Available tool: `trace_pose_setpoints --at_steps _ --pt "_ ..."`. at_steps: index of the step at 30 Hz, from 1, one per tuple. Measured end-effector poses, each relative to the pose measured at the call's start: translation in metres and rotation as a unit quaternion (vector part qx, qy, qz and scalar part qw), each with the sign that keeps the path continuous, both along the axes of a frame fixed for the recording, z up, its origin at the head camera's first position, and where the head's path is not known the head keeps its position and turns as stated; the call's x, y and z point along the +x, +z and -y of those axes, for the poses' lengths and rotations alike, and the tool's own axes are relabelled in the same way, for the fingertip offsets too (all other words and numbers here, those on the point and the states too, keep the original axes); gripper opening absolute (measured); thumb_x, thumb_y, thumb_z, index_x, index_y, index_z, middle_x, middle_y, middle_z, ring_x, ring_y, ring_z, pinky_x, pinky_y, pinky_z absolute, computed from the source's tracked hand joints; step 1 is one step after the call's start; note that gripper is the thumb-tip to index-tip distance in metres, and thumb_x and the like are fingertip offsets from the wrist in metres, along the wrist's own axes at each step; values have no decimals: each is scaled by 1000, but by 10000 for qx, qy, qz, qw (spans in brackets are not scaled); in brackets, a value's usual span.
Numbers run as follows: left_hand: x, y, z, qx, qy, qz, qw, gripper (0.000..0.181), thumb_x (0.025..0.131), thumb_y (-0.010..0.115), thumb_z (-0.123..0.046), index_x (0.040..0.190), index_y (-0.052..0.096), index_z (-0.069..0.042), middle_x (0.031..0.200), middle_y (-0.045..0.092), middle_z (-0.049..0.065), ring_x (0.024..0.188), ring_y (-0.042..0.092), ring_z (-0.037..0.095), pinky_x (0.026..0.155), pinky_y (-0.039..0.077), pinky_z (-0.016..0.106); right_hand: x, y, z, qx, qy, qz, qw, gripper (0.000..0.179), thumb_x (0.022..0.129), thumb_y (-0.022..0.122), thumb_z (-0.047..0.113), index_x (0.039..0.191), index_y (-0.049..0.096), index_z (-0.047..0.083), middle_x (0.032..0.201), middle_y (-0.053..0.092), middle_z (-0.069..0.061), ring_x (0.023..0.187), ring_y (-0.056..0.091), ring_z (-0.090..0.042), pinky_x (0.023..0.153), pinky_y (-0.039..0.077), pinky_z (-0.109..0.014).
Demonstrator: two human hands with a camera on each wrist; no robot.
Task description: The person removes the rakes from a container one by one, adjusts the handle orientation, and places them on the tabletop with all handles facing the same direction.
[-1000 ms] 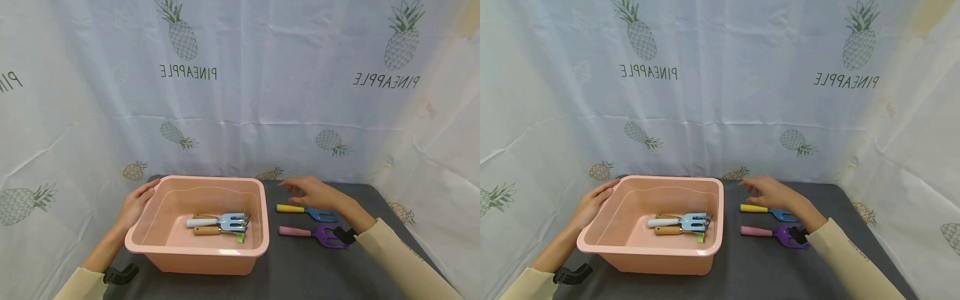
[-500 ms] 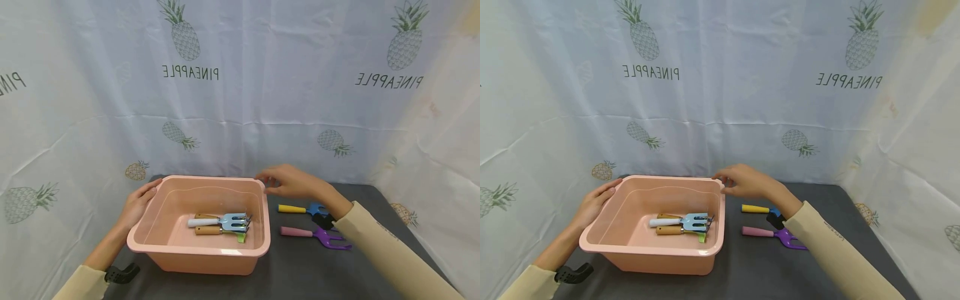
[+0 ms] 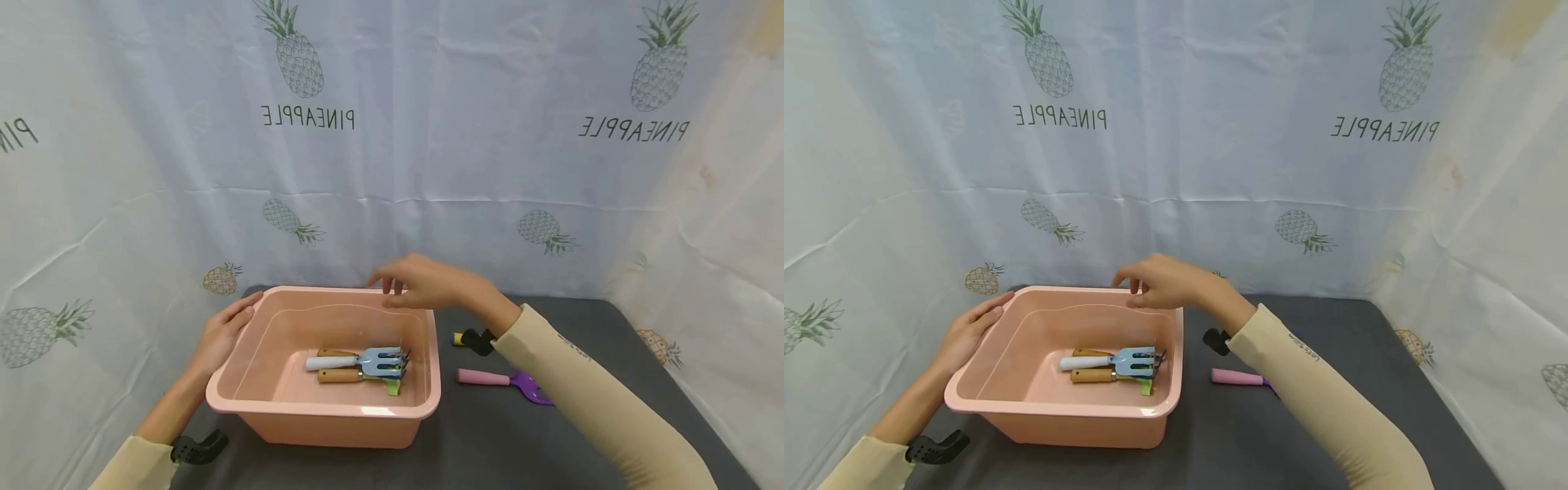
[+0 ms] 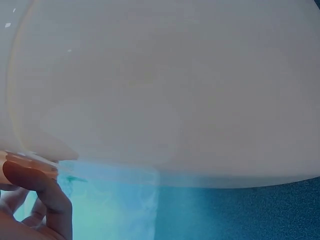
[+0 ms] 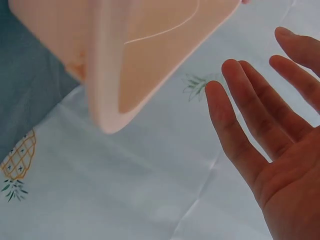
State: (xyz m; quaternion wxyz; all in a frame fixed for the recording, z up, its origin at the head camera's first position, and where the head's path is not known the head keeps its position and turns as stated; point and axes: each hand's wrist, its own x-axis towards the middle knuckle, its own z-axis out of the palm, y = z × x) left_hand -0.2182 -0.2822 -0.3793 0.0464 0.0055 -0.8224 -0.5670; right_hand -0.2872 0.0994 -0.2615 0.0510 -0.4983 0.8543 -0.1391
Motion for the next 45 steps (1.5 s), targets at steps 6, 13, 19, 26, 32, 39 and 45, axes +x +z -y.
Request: trace_pose_setpoints --at_steps 6,13,19,26,32,39,45 --pt "3 0 -1 8 -22 -92 10000 62 109 48 -46 160 40 -10 148 56 -6 104 60 -16 84 56 14 -6 -1 26 183 205 -80 9996 33 100 69 21 133 67 16 107 76 0 97 73 -14 88 58 -30" --pt "2 0 -3 -136 18 -115 9998 62 110 47 -46 159 41 -10 159 45 16 102 58 -18 83 55 13 -12 -7 45 223 175 161 9995 36 100 70 22 135 66 16 108 76 -2 100 73 -18 91 58 -31" --pt "0 1 -2 -81 38 -87 9999 60 110 46 -44 159 41 -10 163 38 20 103 55 -21 83 53 10 -15 -15 58 254 186 312 9990 37 99 70 20 136 66 15 108 76 -4 100 72 -20 92 57 -32" --pt "-2 -1 -1 -145 114 -54 9998 58 111 45 -42 160 40 -11 163 39 19 102 55 -21 83 53 10 -21 -27 71 321 162 507 9981 39 100 69 20 138 65 13 114 75 -6 106 70 -20 94 56 -30" --pt "-2 -1 -1 -178 114 -80 9997 58 111 45 -42 160 41 -11 163 39 20 101 55 -21 82 53 10 -23 -38 84 444 18 813 9957 38 100 69 21 138 65 15 115 74 -6 97 71 -16 82 57 -26" --pt "0 1 -3 -139 70 -98 9998 59 111 45 -44 160 40 -10 163 39 21 102 56 -21 83 53 10 -26 -55 101 722 31 1080 9915 37 99 67 14 136 64 15 115 73 -10 76 68 -13 69 56 -22" --pt "-1 0 -2 -141 106 -58 9998 59 111 46 -43 160 41 -11 163 39 20 102 56 -20 83 53 11 -27 -75 109 611 -197 2146 9746 42 96 63 6 137 64 17 130 66 -12 100 62 -15 73 60 -31"
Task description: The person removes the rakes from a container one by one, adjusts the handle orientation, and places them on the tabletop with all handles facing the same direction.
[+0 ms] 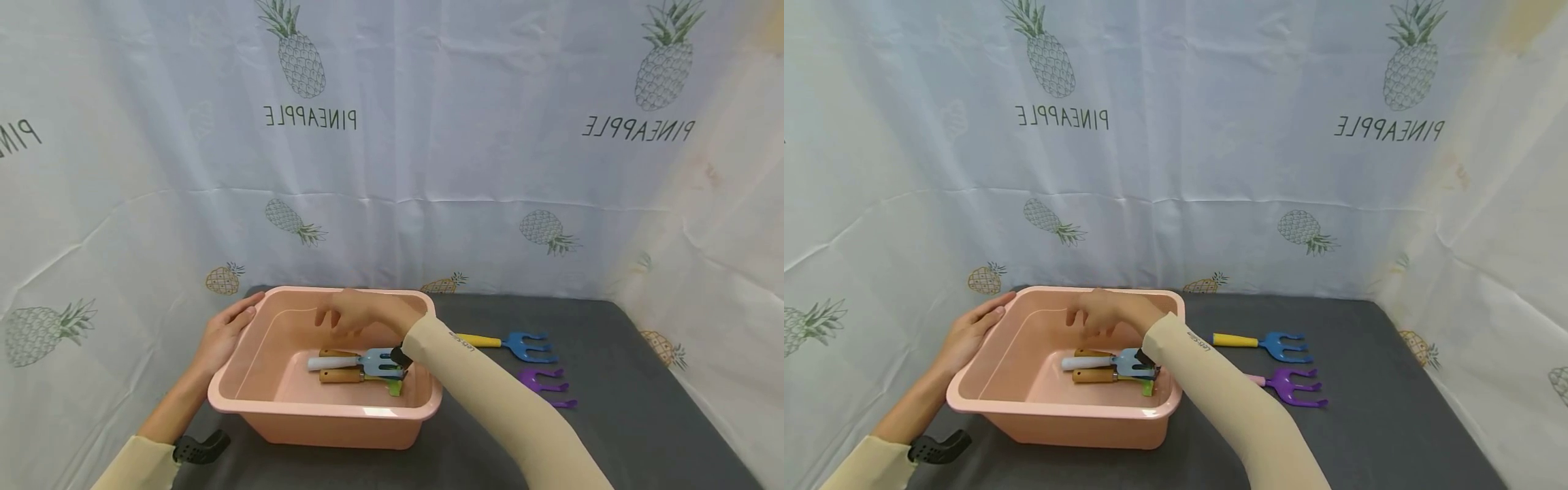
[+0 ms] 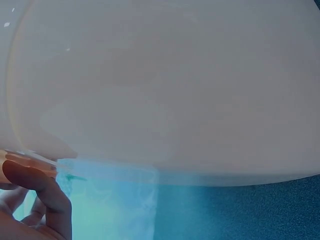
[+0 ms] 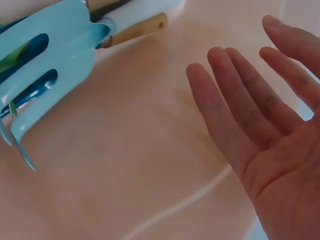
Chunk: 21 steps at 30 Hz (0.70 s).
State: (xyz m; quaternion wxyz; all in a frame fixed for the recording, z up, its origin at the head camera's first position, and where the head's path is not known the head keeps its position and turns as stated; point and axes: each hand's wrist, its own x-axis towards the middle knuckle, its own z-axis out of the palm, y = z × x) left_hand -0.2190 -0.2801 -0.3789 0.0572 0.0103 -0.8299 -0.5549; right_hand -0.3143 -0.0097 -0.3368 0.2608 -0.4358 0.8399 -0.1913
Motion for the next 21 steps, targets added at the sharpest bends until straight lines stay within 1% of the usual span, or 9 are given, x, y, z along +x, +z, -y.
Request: trace_pose_setpoints --at_steps 2,7,10,12,14,17,18,19,21 --pt "-1 0 0 -11 -4 18 10000 59 111 46 -44 160 41 -11 163 39 20 102 56 -20 83 53 11 -1 -5 2 45 -11 158 9999 44 95 64 6 138 64 16 133 64 -12 103 62 -15 75 61 -33" --pt "-1 -1 1 37 -43 10 10000 59 111 46 -43 160 40 -10 164 38 20 103 56 -21 84 53 10 -3 -10 7 231 31 113 9997 44 94 67 8 137 65 19 136 64 -10 102 61 -15 76 61 -32" --pt "-1 0 1 16 -24 -31 10000 59 111 46 -43 159 41 -10 162 39 21 102 57 -20 84 53 10 -3 -10 10 285 107 -29 9995 43 96 66 8 139 64 15 130 64 -9 97 60 -17 68 56 -29" --pt "-1 -1 0 -29 -9 -48 10000 59 110 47 -44 159 42 -10 161 42 20 102 58 -19 84 54 11 -3 -11 12 385 183 -173 9989 43 97 64 8 140 62 13 128 64 -8 95 59 -16 65 51 -25" --pt "0 -1 0 -53 2 -64 10000 58 110 47 -44 158 43 -11 159 46 16 102 58 -18 83 54 12 -2 -13 14 533 264 -358 9976 42 99 62 9 140 62 13 130 64 -6 97 56 -14 67 47 -23" --pt "1 -2 -1 32 3 -48 10000 58 110 48 -43 158 43 -11 156 50 6 103 59 -18 84 55 12 -1 -16 16 640 278 -472 9964 40 99 60 9 138 64 15 135 63 -6 102 53 -13 73 45 -22" --pt "0 -2 -1 53 9 -48 10000 58 110 48 -43 158 43 -10 156 51 5 103 59 -18 84 55 12 0 -17 16 652 270 -511 9962 39 99 60 10 137 64 16 137 63 -6 104 52 -12 76 45 -22" --pt "0 -1 -1 81 20 -49 10000 58 110 48 -42 158 43 -10 156 50 4 103 59 -18 84 54 12 0 -17 17 618 240 -492 9966 39 99 61 10 137 64 16 137 63 -5 105 52 -12 78 46 -22" --pt "0 -1 -1 112 31 -52 9999 58 110 48 -42 158 43 -10 158 49 7 103 58 -19 84 54 11 1 -19 17 533 129 -381 9978 40 98 66 11 137 64 15 134 64 -6 104 53 -13 80 46 -22"
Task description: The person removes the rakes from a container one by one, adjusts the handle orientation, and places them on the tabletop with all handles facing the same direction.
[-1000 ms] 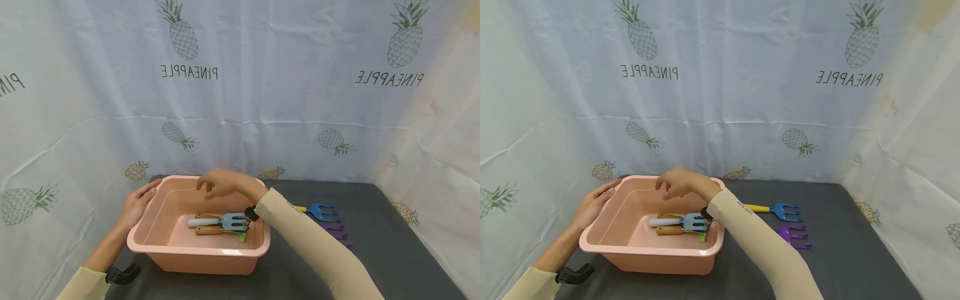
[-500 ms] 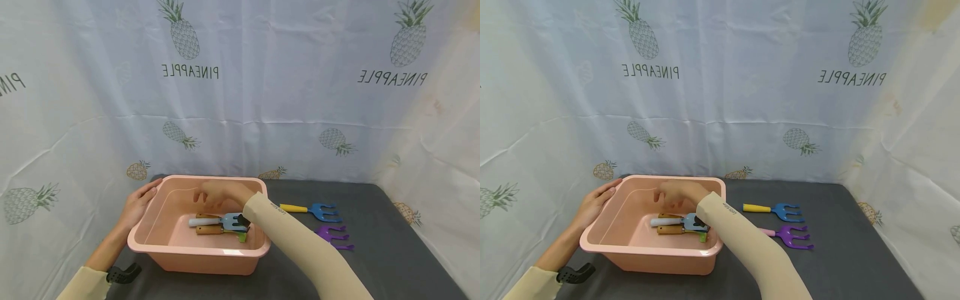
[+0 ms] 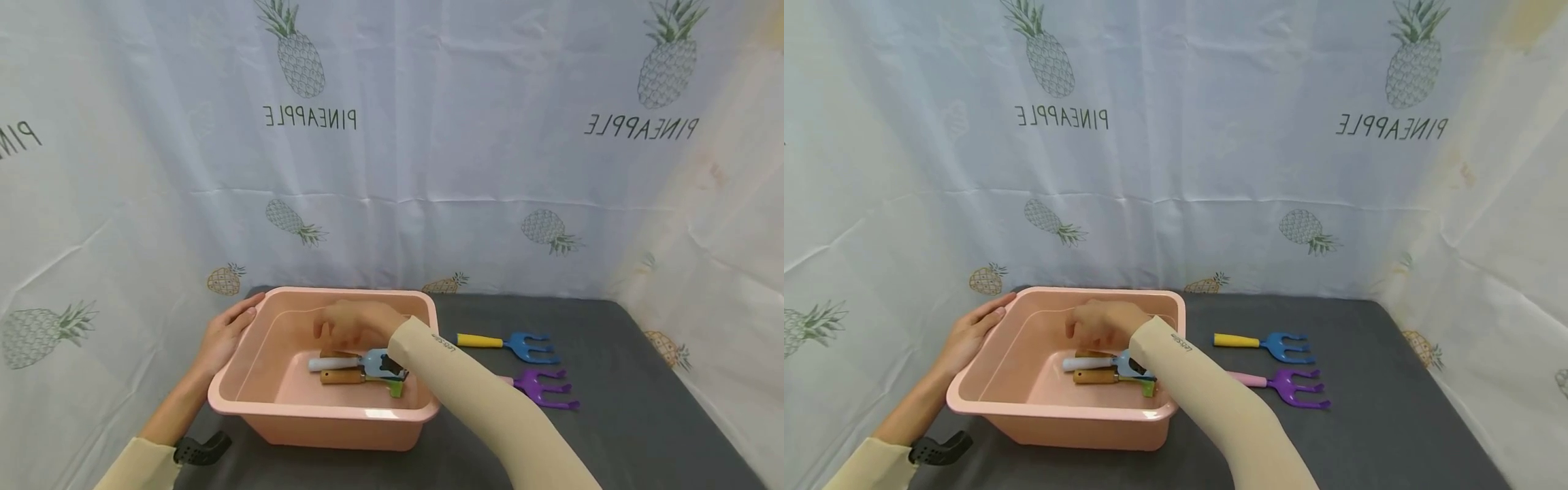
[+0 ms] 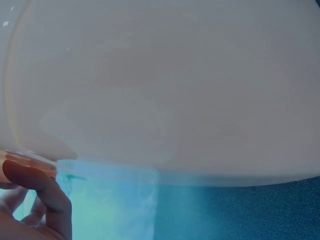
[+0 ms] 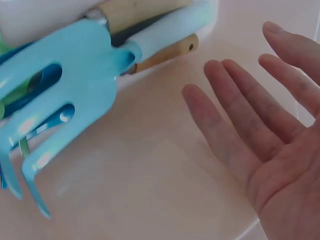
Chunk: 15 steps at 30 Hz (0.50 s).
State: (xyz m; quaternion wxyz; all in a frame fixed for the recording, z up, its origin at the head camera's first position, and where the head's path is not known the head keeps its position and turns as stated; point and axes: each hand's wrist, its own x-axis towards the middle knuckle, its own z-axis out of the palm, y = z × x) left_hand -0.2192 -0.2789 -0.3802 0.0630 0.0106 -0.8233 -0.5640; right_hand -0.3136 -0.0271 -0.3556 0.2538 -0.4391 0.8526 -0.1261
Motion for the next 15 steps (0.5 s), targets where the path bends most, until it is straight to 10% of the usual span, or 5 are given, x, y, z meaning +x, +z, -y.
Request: trace_pose_setpoints --at_steps 15 --pt "-2 -1 1 -21 -8 31 10000 59 110 48 -42 159 42 -9 163 40 18 104 57 -20 84 54 10 3 -22 7 -424 -308 735 9959 45 94 70 3 138 63 7 119 68 -9 65 52 -11 58 44 -22"
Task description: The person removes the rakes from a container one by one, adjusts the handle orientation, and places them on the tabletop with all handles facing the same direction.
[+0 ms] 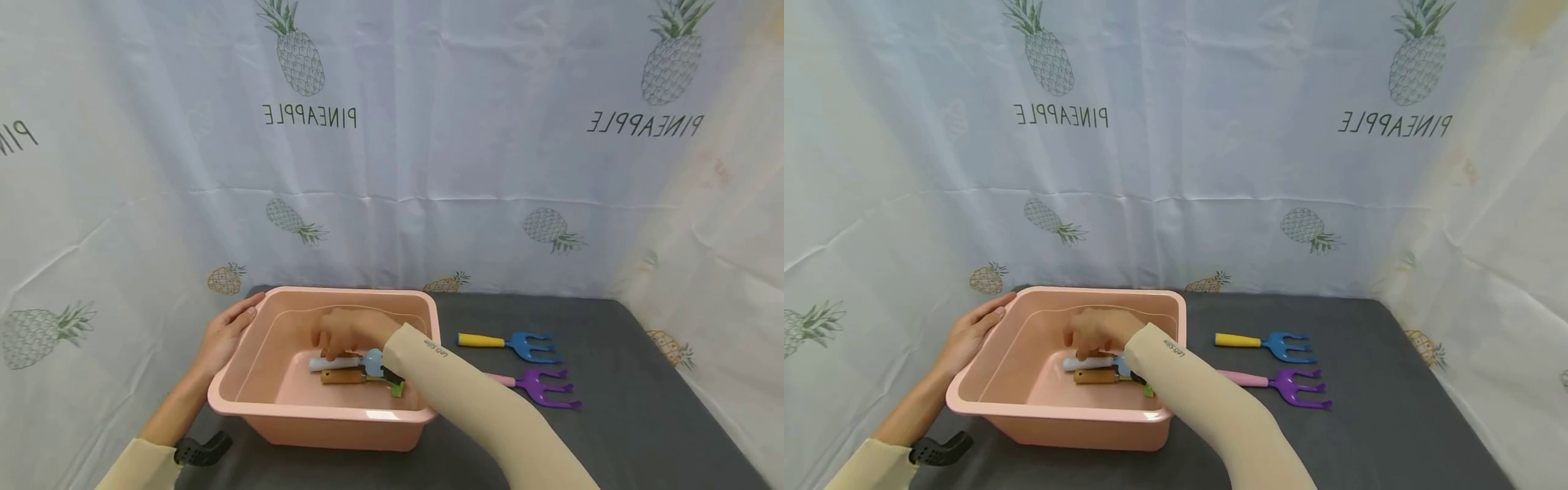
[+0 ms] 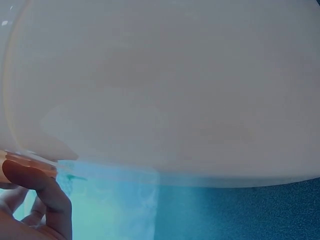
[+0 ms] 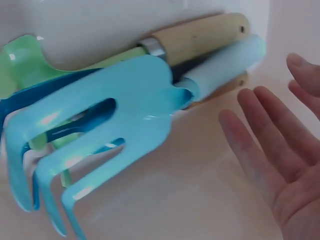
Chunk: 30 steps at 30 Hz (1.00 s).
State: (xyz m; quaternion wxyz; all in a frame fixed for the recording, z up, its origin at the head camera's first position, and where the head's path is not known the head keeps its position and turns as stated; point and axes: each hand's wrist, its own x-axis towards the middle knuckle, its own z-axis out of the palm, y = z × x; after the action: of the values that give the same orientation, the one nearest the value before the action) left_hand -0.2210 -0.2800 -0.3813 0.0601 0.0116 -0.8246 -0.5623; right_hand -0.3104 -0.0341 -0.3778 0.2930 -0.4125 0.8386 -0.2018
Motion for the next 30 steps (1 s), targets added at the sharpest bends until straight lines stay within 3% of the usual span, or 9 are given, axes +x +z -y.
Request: trace_pose_setpoints --at_steps 3,7,9,14,17,24,30 --pt "0 1 0 40 7 7 10000 59 110 48 -42 159 42 -9 162 41 17 104 58 -19 84 54 11 3 -2 1 73 -36 16 10000 46 94 71 3 139 62 7 117 69 -9 58 48 -12 54 44 -24" --pt "2 2 -1 -22 5 -54 10000 58 110 48 -42 158 43 -9 161 42 18 104 58 -19 84 54 11 7 -3 2 312 36 -336 9989 47 94 73 7 140 63 10 126 68 -5 62 53 -14 59 52 -28" --pt "3 2 -1 -72 10 -101 9999 59 110 48 -43 157 44 -8 159 48 13 104 58 -18 84 54 11 8 -3 2 432 82 -512 9977 46 94 73 7 139 63 12 128 66 -4 61 53 -14 58 51 -28" --pt "4 2 -1 8 -7 -56 10000 60 110 48 -44 158 43 -9 157 49 7 104 59 -18 84 55 12 7 -5 3 724 48 -671 9951 44 92 74 7 135 66 17 113 61 3 56 49 -13 49 43 -26" --pt "4 1 0 28 -9 -50 10000 61 110 48 -44 158 43 -9 161 44 15 104 58 -19 84 55 12 5 -6 4 805 76 -754 9939 42 92 75 8 133 67 17 107 60 4 57 50 -13 48 44 -27" --pt "3 1 1 123 13 -38 9999 62 108 50 -47 158 43 -10 151 54 -7 105 59 -17 85 54 12 5 -8 4 926 94 -860 9919 36 92 74 9 126 69 19 104 59 3 57 52 -13 49 47 -28" --pt "3 1 1 131 16 13 9999 63 108 50 -47 159 43 -11 152 53 -6 104 60 -17 85 55 12 5 -11 3 1031 226 -1072 9886 34 92 76 8 123 69 20 102 60 3 55 51 -12 50 49 -27"
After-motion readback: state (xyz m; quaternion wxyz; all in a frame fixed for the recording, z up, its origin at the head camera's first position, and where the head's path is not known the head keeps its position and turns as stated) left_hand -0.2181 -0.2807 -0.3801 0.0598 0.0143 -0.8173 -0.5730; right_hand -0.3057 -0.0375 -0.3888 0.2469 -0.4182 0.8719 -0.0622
